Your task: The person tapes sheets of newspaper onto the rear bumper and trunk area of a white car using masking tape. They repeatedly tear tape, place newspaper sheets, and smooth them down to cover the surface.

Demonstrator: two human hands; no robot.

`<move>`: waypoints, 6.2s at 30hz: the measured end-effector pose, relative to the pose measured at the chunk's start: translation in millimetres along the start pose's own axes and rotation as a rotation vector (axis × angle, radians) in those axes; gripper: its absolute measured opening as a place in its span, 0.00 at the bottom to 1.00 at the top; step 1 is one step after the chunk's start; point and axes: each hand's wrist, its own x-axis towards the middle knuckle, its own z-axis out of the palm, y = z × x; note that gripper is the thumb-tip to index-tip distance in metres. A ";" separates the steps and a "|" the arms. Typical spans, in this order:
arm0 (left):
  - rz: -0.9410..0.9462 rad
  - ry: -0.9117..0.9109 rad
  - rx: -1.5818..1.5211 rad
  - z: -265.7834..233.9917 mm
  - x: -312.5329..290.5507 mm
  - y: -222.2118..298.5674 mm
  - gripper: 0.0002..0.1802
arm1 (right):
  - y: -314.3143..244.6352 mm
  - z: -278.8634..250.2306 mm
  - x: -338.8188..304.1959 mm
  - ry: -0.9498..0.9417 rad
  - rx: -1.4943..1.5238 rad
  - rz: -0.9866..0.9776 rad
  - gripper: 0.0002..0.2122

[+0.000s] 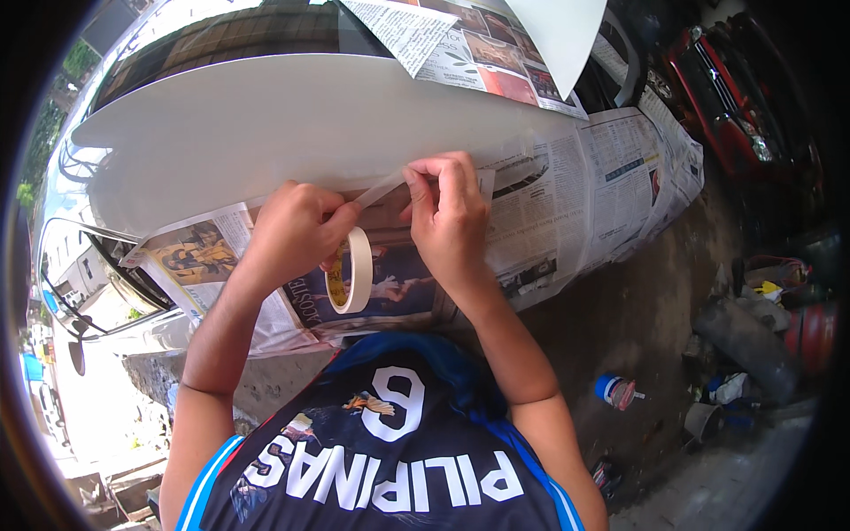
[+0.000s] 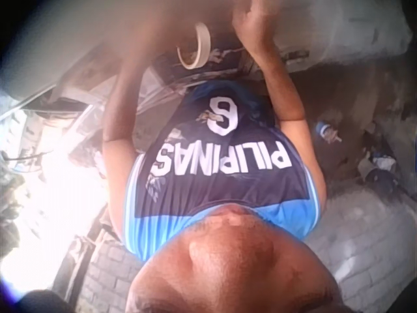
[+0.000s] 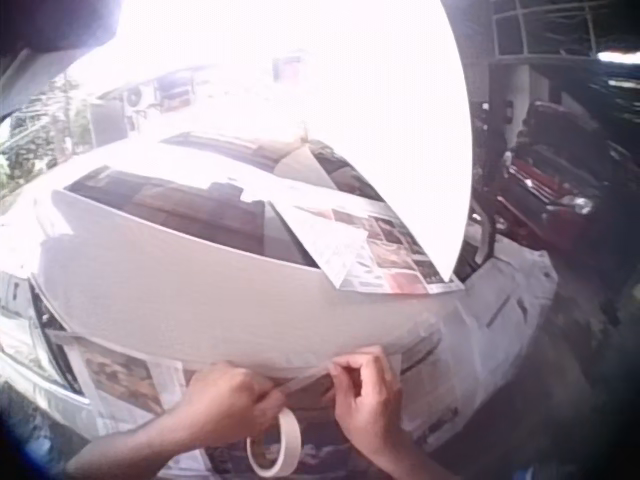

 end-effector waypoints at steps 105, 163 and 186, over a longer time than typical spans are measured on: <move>0.067 1.083 0.312 -45.2 -168.1 -164.4 0.21 | -126.3 186.8 -1.4 -0.376 0.490 -0.172 0.07; -0.129 0.785 0.607 -75.3 -157.3 -115.4 0.10 | -159.3 258.2 -16.2 0.183 -0.133 -0.195 0.20; -0.783 1.073 -1.745 159.0 -401.5 -82.6 0.34 | -17.8 0.8 -282.1 -0.817 0.255 0.422 0.07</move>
